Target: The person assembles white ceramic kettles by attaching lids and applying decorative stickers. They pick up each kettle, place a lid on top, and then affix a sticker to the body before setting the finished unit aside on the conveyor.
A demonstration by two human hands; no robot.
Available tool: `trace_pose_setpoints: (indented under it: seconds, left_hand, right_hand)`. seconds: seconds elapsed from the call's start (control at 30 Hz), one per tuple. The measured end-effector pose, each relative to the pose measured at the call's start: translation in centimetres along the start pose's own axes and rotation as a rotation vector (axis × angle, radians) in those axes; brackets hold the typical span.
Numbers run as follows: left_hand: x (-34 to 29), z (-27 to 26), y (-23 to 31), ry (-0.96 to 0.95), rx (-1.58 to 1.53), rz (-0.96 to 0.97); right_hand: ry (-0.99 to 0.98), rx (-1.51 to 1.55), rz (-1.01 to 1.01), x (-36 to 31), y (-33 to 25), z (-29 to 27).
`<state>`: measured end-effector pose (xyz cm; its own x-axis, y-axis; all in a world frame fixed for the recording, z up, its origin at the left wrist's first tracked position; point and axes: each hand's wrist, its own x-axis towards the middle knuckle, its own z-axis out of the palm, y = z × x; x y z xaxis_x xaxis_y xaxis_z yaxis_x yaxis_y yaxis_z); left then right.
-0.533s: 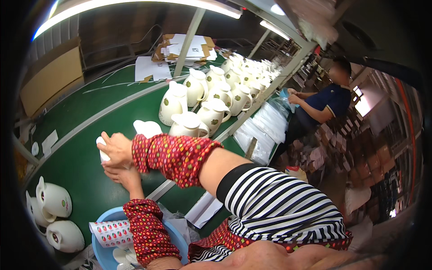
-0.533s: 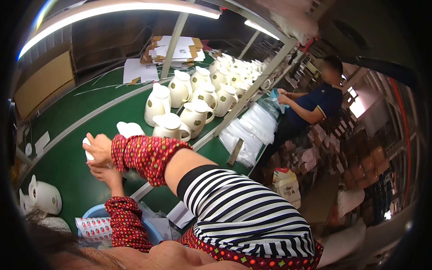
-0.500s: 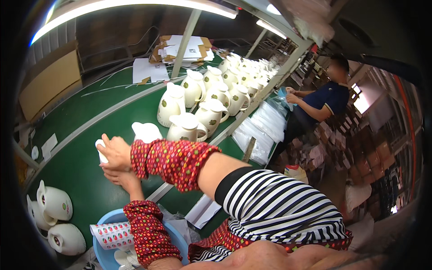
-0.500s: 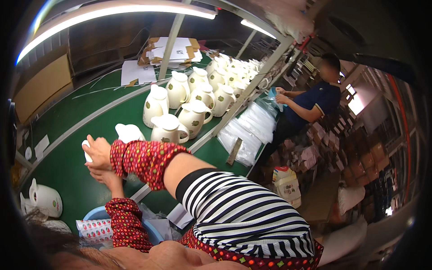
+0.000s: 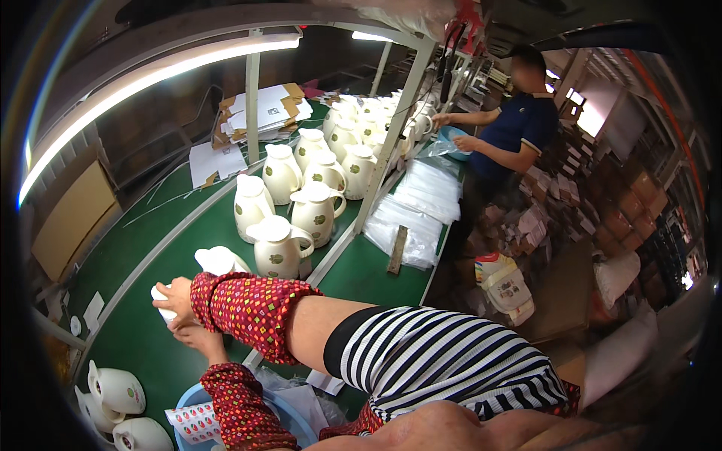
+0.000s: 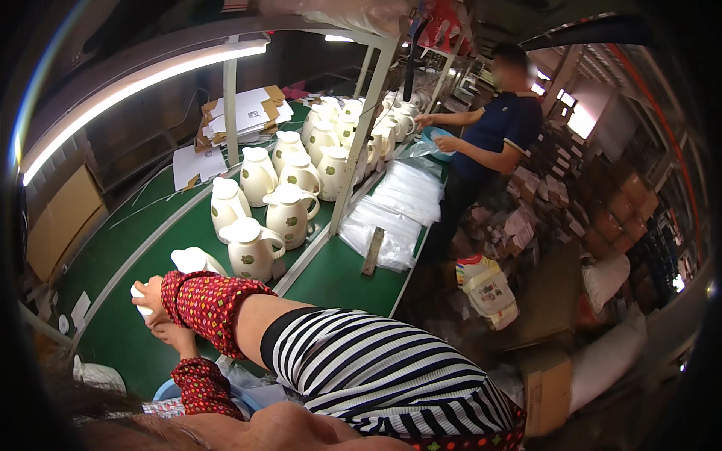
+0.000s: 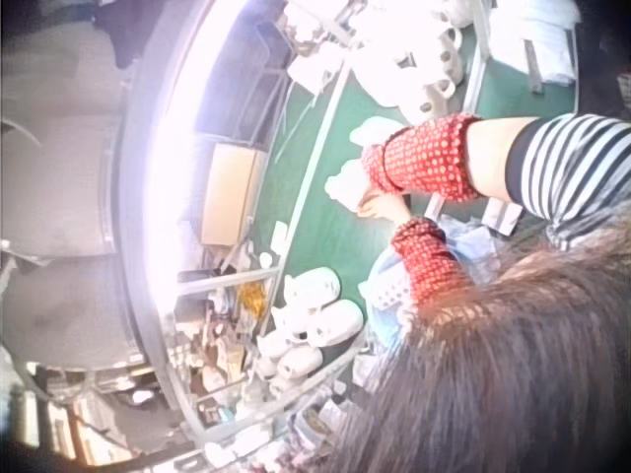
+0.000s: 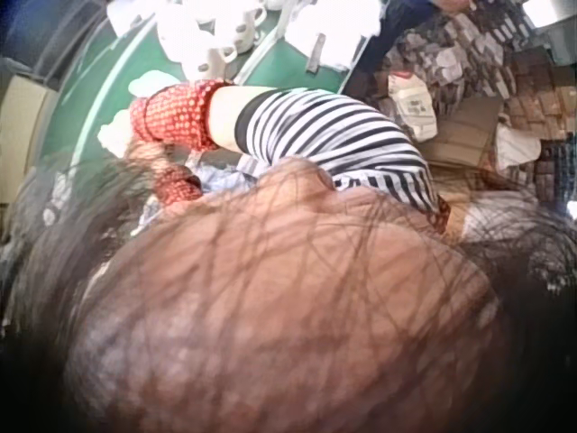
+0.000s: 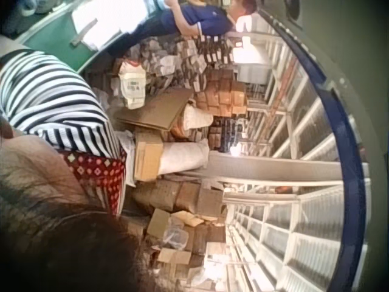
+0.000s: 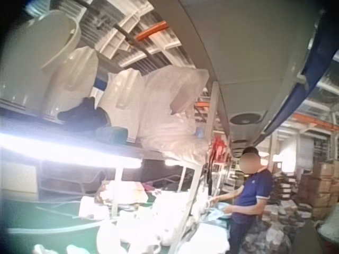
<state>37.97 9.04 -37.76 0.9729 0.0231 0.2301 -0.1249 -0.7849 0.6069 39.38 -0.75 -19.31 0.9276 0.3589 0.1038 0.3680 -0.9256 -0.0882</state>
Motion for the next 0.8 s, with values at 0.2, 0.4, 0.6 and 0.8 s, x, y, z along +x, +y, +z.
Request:
trace_pose_setpoints:
  seconds: [0.2,0.4,0.6,0.8]
  left_hand:
    - [0.4,-3.0,1.4,0.006,-0.123,-0.013]
    - [-0.6,-4.8,0.8,-0.134,-0.105,-0.022]
    - [0.2,-9.7,3.2,-0.387,-0.074,-0.062]
    - [-6.6,-16.8,4.6,-0.118,-0.281,0.240]
  right_hand:
    - [0.147,-0.050,0.130,1.4,-2.6,1.6]
    - [-0.038,0.105,0.385,-1.4,-6.6,-3.2]
    - [0.210,0.518,0.153,-15.9,-8.3,-3.4]
    - [-0.109,0.710,0.174,-43.5,-6.5,-3.4]
